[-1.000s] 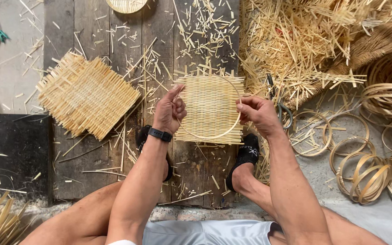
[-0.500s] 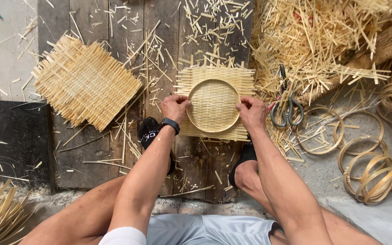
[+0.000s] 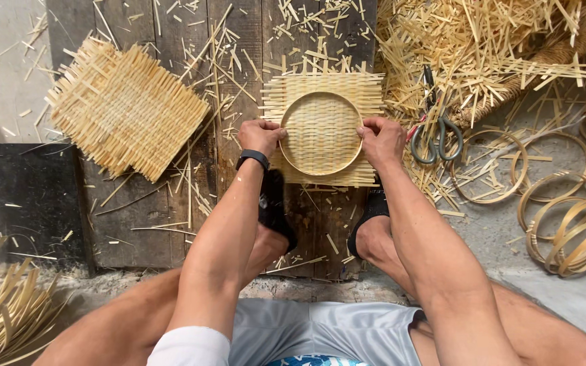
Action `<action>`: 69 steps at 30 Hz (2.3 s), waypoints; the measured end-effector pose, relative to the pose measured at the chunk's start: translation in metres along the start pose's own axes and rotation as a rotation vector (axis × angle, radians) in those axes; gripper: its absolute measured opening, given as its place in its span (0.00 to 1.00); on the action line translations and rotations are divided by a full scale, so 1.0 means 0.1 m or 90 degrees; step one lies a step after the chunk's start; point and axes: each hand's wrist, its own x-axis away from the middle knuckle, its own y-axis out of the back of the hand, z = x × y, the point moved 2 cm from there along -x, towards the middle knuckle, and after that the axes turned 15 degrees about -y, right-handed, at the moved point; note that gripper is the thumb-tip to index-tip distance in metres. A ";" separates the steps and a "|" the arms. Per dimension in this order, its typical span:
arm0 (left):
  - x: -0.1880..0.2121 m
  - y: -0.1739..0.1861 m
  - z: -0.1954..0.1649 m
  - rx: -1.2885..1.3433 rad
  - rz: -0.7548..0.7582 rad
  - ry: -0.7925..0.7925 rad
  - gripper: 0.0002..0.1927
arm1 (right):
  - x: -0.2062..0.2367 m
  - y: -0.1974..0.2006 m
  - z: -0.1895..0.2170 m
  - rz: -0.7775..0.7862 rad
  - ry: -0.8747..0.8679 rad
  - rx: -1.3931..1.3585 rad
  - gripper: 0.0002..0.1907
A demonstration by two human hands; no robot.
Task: The person sits on the floor of a bamboo craft workshop and weaves bamboo strips into flat woven trays. They hold a round wooden form, trim excess bamboo strips with scissors, tuck and tighten the woven strips around the rim, and set finished woven trays aside with other completed trays.
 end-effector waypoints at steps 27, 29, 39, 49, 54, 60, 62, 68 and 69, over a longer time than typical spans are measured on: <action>-0.12 0.04 -0.16 -0.153 0.084 -0.129 0.09 | 0.14 0.15 0.27 0.053 0.089 0.125 0.20; -0.18 -0.06 -0.35 -0.300 0.069 -0.298 0.05 | 0.49 0.04 0.44 -0.028 0.416 0.177 0.35; -0.37 -0.60 -0.47 -0.040 0.100 -0.497 0.09 | 0.79 -0.68 0.26 -0.009 0.657 0.520 0.48; -0.44 -0.54 -0.56 0.005 0.173 -0.414 0.10 | 0.53 -0.34 0.50 0.210 0.566 0.298 0.26; -0.41 -0.55 -0.49 -0.146 0.092 -0.652 0.08 | -0.17 -0.24 0.73 0.040 0.495 0.124 0.17; -0.55 -0.71 -0.23 0.023 0.214 -0.363 0.15 | -0.50 -0.45 0.55 0.182 0.232 -0.055 0.09; -0.60 -0.77 -0.15 0.087 0.226 -0.283 0.16 | -0.57 -0.52 0.45 0.226 0.182 -0.095 0.09; -0.65 -0.69 -0.26 0.135 0.250 -0.298 0.19 | -0.62 -0.25 0.58 0.180 0.249 -0.099 0.13; -0.63 -0.63 -0.33 0.102 0.290 -0.303 0.24 | -0.65 0.04 0.64 0.144 0.289 -0.093 0.15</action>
